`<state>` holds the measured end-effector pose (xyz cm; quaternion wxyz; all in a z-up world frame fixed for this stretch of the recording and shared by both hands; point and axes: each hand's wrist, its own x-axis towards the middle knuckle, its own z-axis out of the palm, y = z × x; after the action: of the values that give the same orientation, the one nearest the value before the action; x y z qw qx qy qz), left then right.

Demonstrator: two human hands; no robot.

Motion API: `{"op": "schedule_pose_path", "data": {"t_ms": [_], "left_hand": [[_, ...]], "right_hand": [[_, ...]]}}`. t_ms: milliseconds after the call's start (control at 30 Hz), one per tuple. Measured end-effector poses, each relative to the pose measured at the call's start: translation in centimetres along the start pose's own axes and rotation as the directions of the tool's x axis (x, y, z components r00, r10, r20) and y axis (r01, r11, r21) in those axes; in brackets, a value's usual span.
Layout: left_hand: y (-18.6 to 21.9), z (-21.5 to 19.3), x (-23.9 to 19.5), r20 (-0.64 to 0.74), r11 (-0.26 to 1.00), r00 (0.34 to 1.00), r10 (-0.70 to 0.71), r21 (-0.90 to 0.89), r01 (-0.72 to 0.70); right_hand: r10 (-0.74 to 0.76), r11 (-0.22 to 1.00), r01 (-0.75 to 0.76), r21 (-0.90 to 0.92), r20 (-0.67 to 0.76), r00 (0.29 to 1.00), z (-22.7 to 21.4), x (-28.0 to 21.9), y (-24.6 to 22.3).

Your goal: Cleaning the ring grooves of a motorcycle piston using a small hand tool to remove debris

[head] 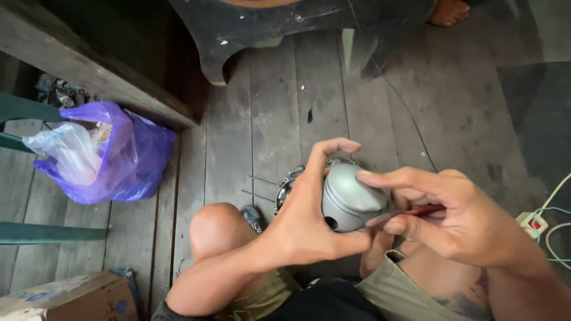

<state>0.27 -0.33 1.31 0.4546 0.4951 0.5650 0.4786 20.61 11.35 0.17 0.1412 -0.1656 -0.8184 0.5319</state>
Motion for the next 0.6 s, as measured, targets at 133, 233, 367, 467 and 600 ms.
{"op": "schedule_pose_path", "data": {"t_ms": [133, 233, 367, 467, 600], "left_hand": [[-0.8, -0.1, -0.2, 0.162, 0.962, 0.985, 0.063, -0.273, -0.016], [0.0, 0.1, -0.2, 0.025, 0.998, 0.999, 0.034, -0.046, -0.033], [-0.1, -0.2, -0.2, -0.011, 0.998, 0.999, 0.036, 0.053, -0.035], [0.0, -0.3, -0.4, 0.05, 0.992, 0.992, 0.114, 0.045, -0.116], [-1.0, -0.1, -0.4, -0.012, 0.942, 0.958, 0.287, 0.185, -0.28]], "right_hand": [[-0.022, 0.998, 0.021, 0.063, 0.014, 1.0, 0.1, 0.0, -0.5], [-0.02, 0.997, 0.022, 0.068, -0.03, 0.999, 0.5, 0.1, -0.3], [-0.002, 0.999, 0.001, 0.049, 0.014, 1.0, -0.1, 0.2, -0.5], [0.071, 0.992, -0.075, 0.102, 0.041, 0.997, -1.3, -0.5, -0.7], [0.068, 0.997, -0.073, -0.024, -0.175, 0.982, -1.3, -1.5, -0.8]]}}
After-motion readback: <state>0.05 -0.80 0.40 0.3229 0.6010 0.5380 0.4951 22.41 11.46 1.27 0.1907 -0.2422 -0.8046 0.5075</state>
